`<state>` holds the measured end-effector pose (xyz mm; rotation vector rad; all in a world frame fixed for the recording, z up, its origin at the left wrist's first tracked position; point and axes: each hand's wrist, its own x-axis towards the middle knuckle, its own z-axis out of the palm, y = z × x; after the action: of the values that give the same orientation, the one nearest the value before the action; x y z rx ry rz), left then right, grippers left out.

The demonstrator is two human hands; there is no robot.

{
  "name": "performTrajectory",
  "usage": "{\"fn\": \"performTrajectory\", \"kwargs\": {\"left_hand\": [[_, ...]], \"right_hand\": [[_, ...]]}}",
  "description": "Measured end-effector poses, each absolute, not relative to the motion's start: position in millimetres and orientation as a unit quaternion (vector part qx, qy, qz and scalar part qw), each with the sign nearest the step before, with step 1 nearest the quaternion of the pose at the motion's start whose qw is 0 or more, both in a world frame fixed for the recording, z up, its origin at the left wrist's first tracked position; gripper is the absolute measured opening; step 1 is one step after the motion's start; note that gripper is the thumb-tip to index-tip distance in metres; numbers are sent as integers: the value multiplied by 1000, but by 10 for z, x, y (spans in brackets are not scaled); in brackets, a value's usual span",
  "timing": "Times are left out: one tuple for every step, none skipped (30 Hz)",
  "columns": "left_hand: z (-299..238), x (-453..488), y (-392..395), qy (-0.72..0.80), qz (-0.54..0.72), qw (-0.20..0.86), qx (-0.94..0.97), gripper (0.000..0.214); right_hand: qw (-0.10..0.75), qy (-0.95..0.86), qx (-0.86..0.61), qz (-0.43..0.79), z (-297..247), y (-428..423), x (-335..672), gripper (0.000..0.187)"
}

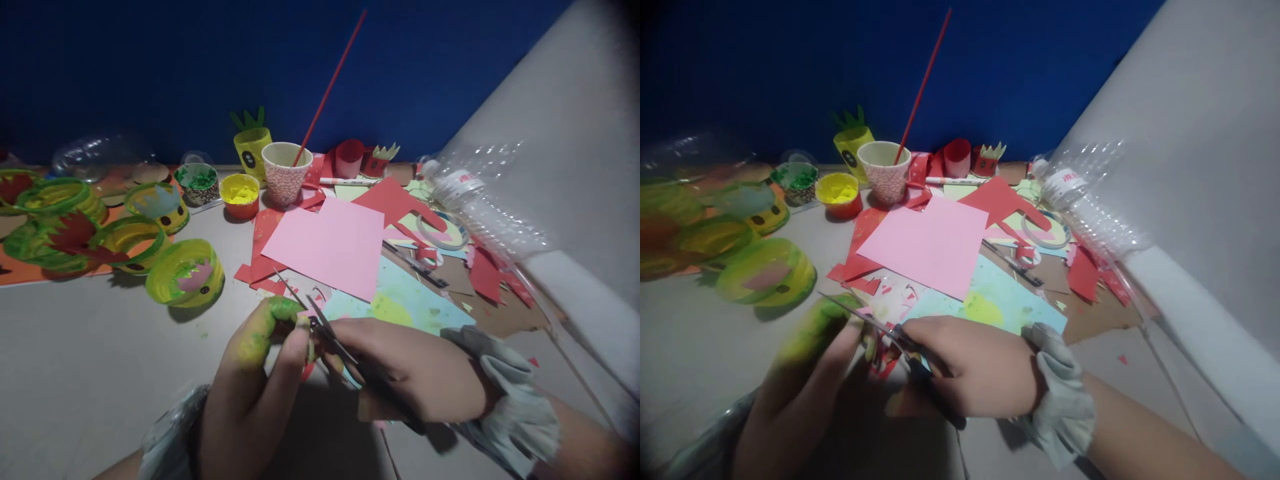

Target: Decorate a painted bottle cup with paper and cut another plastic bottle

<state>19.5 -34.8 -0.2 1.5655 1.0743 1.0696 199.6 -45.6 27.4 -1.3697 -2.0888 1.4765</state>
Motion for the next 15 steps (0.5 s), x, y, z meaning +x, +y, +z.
{"fn": "performTrajectory", "kwargs": {"left_hand": [[-6, 192, -346, 434, 435, 460, 641, 18], [-9, 189, -343, 432, 431, 457, 647, 17], [-12, 187, -340, 431, 426, 454, 653, 17], [-14, 187, -336, 429, 422, 452, 659, 17], [-15, 188, -333, 427, 421, 451, 661, 17], [-14, 192, -330, 426, 422, 450, 662, 16], [-11, 197, -328, 426, 423, 451, 661, 16], [-7, 203, -326, 428, 423, 452, 658, 16], [-1, 209, -326, 433, 419, 456, 655, 16], [6, 215, -326, 440, 412, 460, 652, 16], [13, 220, -328, 447, 406, 463, 649, 16], [19, 223, -330, 451, 403, 465, 646, 15], [24, 225, -332, 453, 404, 465, 644, 15], [27, 226, -336, 454, 407, 465, 642, 15], [29, 226, -339, 455, 410, 464, 640, 15]], "right_hand": [[113, -718, -466, 505, 285, -454, 1997, 22], [110, -720, -469, 500, 292, -453, 1997, 23], [108, -723, -473, 493, 295, -452, 1997, 23], [107, -725, -476, 486, 296, -449, 1997, 23], [106, -727, -480, 480, 296, -444, 1997, 23], [102, -729, -480, 477, 296, -435, 1998, 24], [96, -730, -477, 480, 297, -423, 2000, 23], [88, -730, -472, 486, 298, -408, 2002, 22], [78, -730, -465, 494, 301, -392, 2004, 19], [69, -729, -458, 504, 305, -378, 2006, 15], [62, -727, -453, 513, 308, -367, 2006, 12], [58, -724, -450, 520, 311, -361, 2005, 10], [61, -720, -451, 524, 311, -362, 2002, 11], [67, -715, -453, 528, 308, -368, 1997, 12], [75, -710, -456, 531, 299, -379, 1992, 14]]}}
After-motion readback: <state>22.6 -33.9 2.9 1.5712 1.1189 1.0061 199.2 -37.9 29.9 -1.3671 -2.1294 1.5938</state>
